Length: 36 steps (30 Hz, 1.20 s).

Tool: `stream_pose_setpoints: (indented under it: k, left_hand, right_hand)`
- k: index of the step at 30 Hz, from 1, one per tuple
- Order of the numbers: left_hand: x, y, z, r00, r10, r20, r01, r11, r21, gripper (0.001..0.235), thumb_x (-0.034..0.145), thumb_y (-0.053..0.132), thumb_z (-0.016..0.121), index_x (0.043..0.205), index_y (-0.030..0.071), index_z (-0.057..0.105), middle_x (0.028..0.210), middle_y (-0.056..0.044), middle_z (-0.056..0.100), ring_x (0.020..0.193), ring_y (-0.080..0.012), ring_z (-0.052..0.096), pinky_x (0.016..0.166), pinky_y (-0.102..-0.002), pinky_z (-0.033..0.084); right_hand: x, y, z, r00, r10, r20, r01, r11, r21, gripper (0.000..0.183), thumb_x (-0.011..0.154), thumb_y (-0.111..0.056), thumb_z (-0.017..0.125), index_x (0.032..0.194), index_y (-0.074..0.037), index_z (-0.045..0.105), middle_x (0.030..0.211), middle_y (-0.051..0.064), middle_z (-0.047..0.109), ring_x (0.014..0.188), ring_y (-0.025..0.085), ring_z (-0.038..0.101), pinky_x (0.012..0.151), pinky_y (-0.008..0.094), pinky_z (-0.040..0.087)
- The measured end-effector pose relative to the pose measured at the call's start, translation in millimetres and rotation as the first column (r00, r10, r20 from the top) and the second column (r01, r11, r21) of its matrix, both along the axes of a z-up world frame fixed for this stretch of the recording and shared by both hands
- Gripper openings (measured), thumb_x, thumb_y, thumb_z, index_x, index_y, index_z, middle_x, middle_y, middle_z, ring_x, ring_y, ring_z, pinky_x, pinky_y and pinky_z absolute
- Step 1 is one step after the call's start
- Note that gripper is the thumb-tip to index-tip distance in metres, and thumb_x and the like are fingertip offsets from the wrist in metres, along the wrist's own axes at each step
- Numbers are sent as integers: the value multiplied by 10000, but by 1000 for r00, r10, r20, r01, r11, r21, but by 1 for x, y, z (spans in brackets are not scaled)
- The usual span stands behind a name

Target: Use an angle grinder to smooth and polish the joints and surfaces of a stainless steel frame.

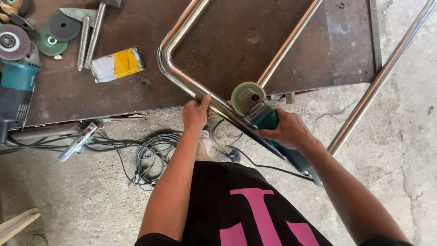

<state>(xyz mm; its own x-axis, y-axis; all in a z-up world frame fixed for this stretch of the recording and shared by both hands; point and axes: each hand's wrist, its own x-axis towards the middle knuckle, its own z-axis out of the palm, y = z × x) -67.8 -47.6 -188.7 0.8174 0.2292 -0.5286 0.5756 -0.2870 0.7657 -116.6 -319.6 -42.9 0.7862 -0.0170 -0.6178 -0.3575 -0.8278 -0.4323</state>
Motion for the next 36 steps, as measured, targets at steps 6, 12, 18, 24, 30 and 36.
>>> stream_pose_setpoints:
  k: [6,12,18,24,30,36]
  left_hand:
    - [-6,-6,23,999,-30,-12,30,998,52,719,884,682,702,844,-35,667,808,-269,712,822,-424,744,631,-514,653]
    - [0,2,-6,997,40,-67,-41,999,-7,629,816,608,806,781,-1,651,715,-216,727,666,-301,755,467,-385,633]
    - [0,9,43,967,-219,-127,243,944,223,830,813,830,606,871,6,691,999,-276,708,1091,-481,671,1001,-573,541]
    - [32,54,82,966,-257,17,214,839,501,542,939,625,664,920,88,729,909,-221,746,963,-444,720,845,-557,557]
    - [95,153,106,860,-498,-113,298,310,903,788,896,20,779,1561,-48,363,1554,-305,346,1406,-573,303,1079,-681,383]
    - [136,211,64,822,-462,-332,498,302,813,1087,671,43,904,1588,21,322,1627,-210,347,1477,-469,277,1133,-735,156]
  right_hand:
    - [8,9,12,999,8,-45,-7,1000,4,750,644,-593,890,1149,-90,654,964,202,763,944,414,740,770,503,597]
    - [16,15,17,999,-3,-51,3,1000,4,744,681,-572,881,1171,-64,646,950,210,761,913,416,746,765,506,605]
    - [5,6,0,997,-53,-63,54,998,19,716,661,-587,899,1109,-81,664,916,208,758,902,430,742,759,518,602]
    - [-4,4,-12,991,-114,-77,117,992,38,713,642,-600,900,1085,-96,661,915,199,760,913,420,742,759,516,601]
    - [-13,-2,-8,989,-131,-68,132,991,2,683,647,-560,905,1067,-86,650,895,201,759,890,406,750,757,503,608]
    - [-18,-7,-5,994,-83,-77,89,992,85,619,722,-366,871,1192,-71,598,900,121,760,662,244,764,608,321,672]
